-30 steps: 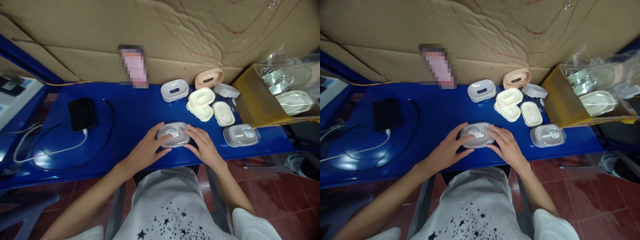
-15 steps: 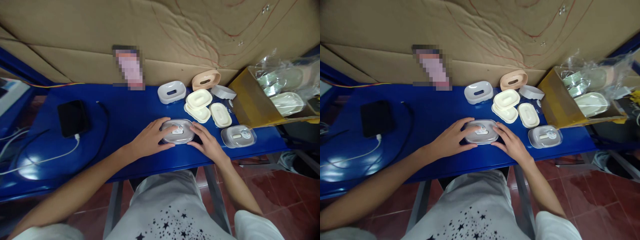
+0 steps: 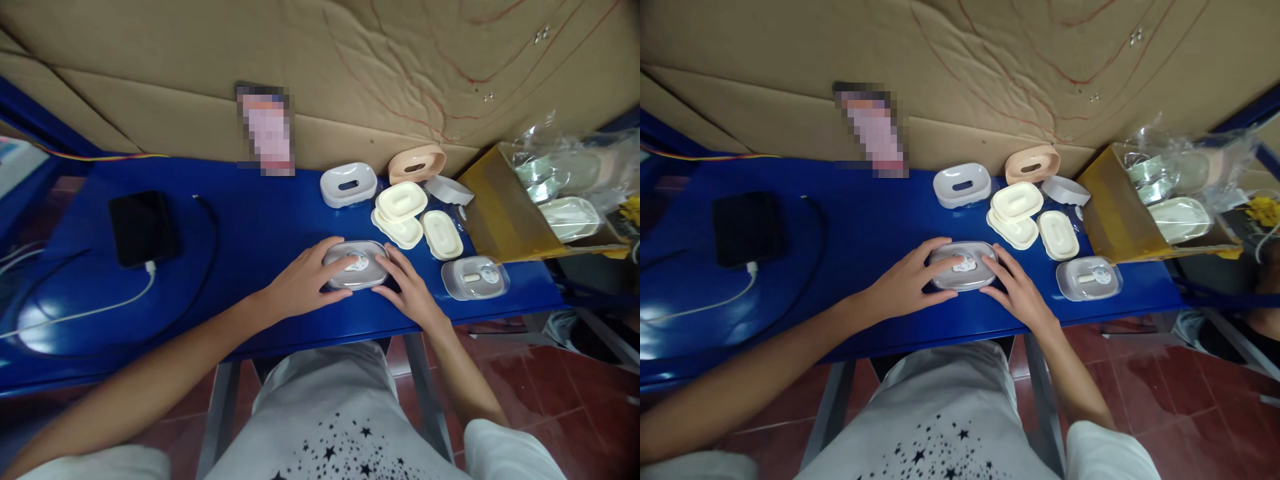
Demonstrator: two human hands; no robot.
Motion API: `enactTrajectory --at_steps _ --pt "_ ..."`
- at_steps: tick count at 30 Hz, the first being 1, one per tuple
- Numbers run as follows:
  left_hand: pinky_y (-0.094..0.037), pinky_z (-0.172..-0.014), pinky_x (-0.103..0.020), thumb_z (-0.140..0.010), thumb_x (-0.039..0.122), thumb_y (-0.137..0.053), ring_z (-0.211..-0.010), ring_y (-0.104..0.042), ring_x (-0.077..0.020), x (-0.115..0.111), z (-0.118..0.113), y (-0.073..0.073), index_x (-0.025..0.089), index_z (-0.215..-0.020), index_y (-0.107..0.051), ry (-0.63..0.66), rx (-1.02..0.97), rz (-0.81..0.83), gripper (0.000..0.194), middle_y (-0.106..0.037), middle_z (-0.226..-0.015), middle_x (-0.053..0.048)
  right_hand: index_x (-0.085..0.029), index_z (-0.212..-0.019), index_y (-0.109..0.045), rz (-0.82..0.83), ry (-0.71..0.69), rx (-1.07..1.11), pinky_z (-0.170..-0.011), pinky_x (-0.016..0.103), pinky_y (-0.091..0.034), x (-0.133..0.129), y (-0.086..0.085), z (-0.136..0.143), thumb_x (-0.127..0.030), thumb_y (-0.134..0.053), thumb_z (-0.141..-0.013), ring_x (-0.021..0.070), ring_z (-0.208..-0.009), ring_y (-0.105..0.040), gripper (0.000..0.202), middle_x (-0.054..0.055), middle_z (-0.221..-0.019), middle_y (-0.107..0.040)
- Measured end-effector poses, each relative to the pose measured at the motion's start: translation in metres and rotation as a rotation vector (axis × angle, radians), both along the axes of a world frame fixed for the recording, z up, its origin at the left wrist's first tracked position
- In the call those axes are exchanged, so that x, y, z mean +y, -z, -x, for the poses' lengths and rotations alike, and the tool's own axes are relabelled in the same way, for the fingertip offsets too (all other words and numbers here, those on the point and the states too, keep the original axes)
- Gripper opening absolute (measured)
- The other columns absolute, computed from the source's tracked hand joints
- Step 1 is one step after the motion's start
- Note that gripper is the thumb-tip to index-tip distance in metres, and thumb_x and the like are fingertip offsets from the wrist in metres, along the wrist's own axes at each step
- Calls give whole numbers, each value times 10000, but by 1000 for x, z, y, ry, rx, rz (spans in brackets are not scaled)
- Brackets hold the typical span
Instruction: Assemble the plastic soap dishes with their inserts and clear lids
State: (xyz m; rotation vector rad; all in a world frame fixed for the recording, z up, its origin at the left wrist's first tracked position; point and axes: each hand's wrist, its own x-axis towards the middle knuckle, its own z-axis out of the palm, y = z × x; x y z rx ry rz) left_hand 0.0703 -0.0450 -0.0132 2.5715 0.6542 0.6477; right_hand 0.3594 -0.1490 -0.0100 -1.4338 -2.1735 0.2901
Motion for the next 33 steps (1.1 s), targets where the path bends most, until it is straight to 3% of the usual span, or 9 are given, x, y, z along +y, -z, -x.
enactTrajectory --at_steps 7,10,12,16,19,22,27,31,33 --pt "-521 -1204 -582 -967 452 -786 -1484 -537 -405 -3 -1 5 298 -1536 -572 -33 -38 73 628 -395 -1655 -163 -372 -1756 -217 -13 -7 -9 -1300 549 -440 1 0 5 -356 -638 -1086 307 -1628 -402 791 129 -1786 -351" --pt "-466 -1260 -592 -980 527 -762 -1562 -461 -406 -4 5 0 309 -1616 -453 38 -15 162 740 -320 -1737 -168 -356 -1758 -225 -45 39 -68 -1273 541 -473 -11 -3 -6 -364 -649 -1079 320 -1606 -442 800 142 -1763 -391" --pt "-434 -1289 -578 -1045 525 -665 -1607 -406 -383 1 6 -6 287 -1649 -377 34 -38 171 710 -293 -1765 -180 -352 -1758 -231 -87 151 -139 -1264 577 -464 -23 -6 -16 -363 -648 -1078 349 -1594 -455 799 148 -1761 -393" --pt "-366 -1323 -568 -1118 351 -500 -1626 -374 -361 38 -19 -21 214 -1608 -445 -121 -33 -10 512 -340 -1750 -196 -343 -1770 -183 -215 331 -264 -1272 656 -379 -37 -12 -13 -355 -634 -1078 396 -1617 -396 827 160 -1784 -345" --pt "-336 -1304 -627 -1056 281 -592 -1655 -281 -437 79 -54 -28 163 -1615 -460 -211 90 -128 587 -264 -1787 -233 -327 -1749 -267 -216 241 -340 -1285 617 -342 -36 -12 10 -348 -590 -1099 356 -1609 -416 726 149 -1750 -418" --pt "-363 -1273 -618 -1002 289 -676 -1573 -427 -438 101 -71 -27 135 -1556 -537 -255 159 -114 591 -469 -1677 -249 -280 -1677 -427 -184 178 -384 -1292 578 -303 -33 -12 24 -356 -533 -1128 317 -1551 -497 563 140 -1674 -536" --pt "-330 -1259 -623 -1020 192 -569 -1338 -652 -366 73 -36 -16 203 -1254 -740 -266 97 -143 290 -746 -1340 -159 -249 -1555 -576 -183 210 -347 -1246 525 -327 -17 -40 -1 -361 -472 -1148 286 -1445 -593 435 119 -1564 -652" --pt "-444 -1160 -592 -1055 318 -566 -1212 -713 -354 52 4 -14 225 -1204 -741 -359 -25 -101 248 -790 -1225 -126 -195 -1575 -551 -44 351 -439 -1232 489 -347 45 -72 -14 -300 -354 -1156 276 -1539 -495 475 146 -1639 -577" --pt "-532 -1066 -525 -1067 392 -559 -1136 -738 -328 54 15 -16 208 -1216 -716 -437 -108 -66 284 -792 -1203 -124 -139 -1622 -478 149 442 -590 -1244 572 -318 82 -79 -6 -277 -414 -1124 334 -1550 -473 521 209 -1643 -554"
